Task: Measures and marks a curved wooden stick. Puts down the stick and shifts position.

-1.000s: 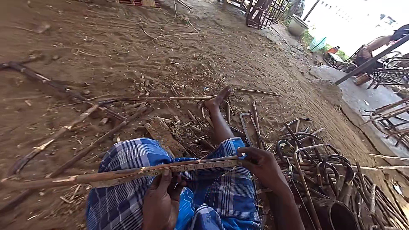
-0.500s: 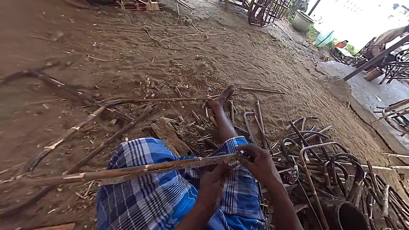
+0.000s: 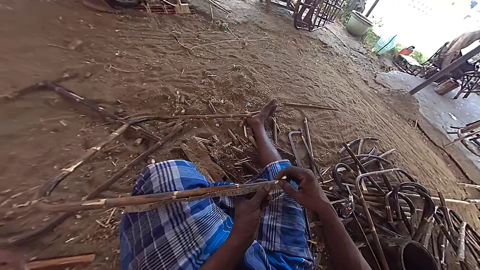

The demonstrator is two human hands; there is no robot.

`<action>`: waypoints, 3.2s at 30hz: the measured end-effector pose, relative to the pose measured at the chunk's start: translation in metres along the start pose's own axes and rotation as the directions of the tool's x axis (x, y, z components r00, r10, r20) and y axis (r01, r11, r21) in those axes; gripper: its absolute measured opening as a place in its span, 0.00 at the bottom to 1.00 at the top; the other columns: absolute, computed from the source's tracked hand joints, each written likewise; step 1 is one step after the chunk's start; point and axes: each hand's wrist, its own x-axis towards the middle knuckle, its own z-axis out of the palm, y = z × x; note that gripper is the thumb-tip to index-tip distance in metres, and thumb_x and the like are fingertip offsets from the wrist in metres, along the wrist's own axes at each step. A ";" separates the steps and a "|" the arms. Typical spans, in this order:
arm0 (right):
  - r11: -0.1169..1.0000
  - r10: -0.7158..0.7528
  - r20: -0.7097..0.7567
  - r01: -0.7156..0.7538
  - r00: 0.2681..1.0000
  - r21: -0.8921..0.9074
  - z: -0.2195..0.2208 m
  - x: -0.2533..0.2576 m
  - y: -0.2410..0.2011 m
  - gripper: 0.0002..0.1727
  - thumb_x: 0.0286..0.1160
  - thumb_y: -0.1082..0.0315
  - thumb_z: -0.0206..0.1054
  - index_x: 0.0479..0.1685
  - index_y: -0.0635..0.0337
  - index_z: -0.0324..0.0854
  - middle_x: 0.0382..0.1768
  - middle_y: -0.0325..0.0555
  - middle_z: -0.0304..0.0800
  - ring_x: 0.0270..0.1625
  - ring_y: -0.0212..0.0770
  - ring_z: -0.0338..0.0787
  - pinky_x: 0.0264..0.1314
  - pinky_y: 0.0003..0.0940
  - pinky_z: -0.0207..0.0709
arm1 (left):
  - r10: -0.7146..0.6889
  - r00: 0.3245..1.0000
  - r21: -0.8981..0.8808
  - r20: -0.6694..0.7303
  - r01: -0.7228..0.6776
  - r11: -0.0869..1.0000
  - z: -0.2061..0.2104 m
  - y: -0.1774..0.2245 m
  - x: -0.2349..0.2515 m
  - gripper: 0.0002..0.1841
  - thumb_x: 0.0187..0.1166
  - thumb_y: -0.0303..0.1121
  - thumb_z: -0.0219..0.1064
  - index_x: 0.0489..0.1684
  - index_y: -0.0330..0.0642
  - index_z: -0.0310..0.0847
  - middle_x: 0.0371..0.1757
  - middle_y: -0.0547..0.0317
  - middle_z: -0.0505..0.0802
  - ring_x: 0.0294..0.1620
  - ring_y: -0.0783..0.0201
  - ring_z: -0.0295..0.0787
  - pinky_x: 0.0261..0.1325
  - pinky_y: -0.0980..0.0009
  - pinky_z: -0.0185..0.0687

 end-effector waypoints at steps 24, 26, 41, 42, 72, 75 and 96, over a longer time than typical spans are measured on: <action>0.992 0.034 -0.187 -0.011 0.982 0.125 0.019 -0.064 -0.017 0.16 0.88 0.55 0.58 0.52 0.48 0.92 0.47 0.39 0.90 0.49 0.36 0.88 0.49 0.33 0.86 | -0.163 0.962 0.158 0.220 0.130 0.979 -0.016 0.010 -0.047 0.09 0.75 0.26 0.76 0.48 0.31 0.90 0.34 0.49 0.91 0.28 0.65 0.86 0.35 0.71 0.87; 0.939 0.151 -0.003 -0.143 0.989 0.313 0.026 -0.080 -0.015 0.20 0.87 0.49 0.61 0.60 0.53 0.88 0.50 0.43 0.90 0.46 0.34 0.89 0.47 0.32 0.86 | -0.095 0.964 0.124 0.247 0.065 0.990 -0.016 0.006 -0.054 0.09 0.74 0.26 0.76 0.47 0.32 0.91 0.35 0.48 0.92 0.28 0.65 0.87 0.35 0.72 0.88; 0.935 0.331 -0.160 -0.346 0.930 -0.077 -0.015 -0.105 -0.022 0.24 0.78 0.46 0.70 0.63 0.53 0.87 0.57 0.44 0.92 0.55 0.42 0.93 0.55 0.44 0.91 | -0.006 0.978 0.232 0.207 -0.043 0.972 -0.036 0.018 -0.061 0.11 0.77 0.26 0.74 0.53 0.33 0.90 0.37 0.48 0.93 0.31 0.64 0.88 0.39 0.70 0.89; 0.938 0.309 -0.059 -0.294 0.949 0.186 0.009 -0.093 -0.031 0.26 0.77 0.44 0.71 0.66 0.53 0.86 0.57 0.44 0.92 0.55 0.41 0.93 0.57 0.43 0.91 | 0.028 0.971 0.227 0.238 -0.084 0.970 -0.030 0.016 -0.063 0.12 0.75 0.26 0.76 0.53 0.33 0.90 0.37 0.47 0.93 0.31 0.63 0.89 0.39 0.69 0.90; 0.927 0.250 -0.264 -0.309 0.932 -0.212 0.005 -0.029 -0.031 0.13 0.72 0.73 0.73 0.53 0.48 0.91 0.49 0.34 0.92 0.34 0.29 0.89 0.34 0.29 0.87 | 0.108 0.972 0.045 -0.211 -0.100 0.994 -0.039 0.035 -0.017 0.14 0.73 0.17 0.72 0.55 0.40 0.85 0.41 0.53 0.93 0.32 0.64 0.91 0.38 0.68 0.94; 0.926 0.259 -0.260 -0.315 0.930 -0.208 0.005 -0.029 -0.031 0.14 0.72 0.74 0.73 0.53 0.48 0.91 0.49 0.34 0.91 0.33 0.29 0.88 0.32 0.29 0.85 | 0.090 0.971 0.024 -0.221 -0.087 0.996 -0.039 0.035 -0.016 0.11 0.73 0.18 0.73 0.51 0.38 0.85 0.40 0.52 0.92 0.30 0.64 0.90 0.36 0.69 0.93; 0.978 -0.127 0.075 0.138 0.989 -0.154 0.041 0.032 -0.061 0.10 0.73 0.68 0.69 0.51 0.52 0.87 0.35 0.31 0.90 0.30 0.26 0.86 0.31 0.27 0.86 | 0.029 0.981 0.013 -0.189 -0.027 1.000 -0.036 0.039 -0.011 0.11 0.74 0.22 0.75 0.52 0.37 0.87 0.42 0.47 0.93 0.34 0.58 0.91 0.39 0.65 0.92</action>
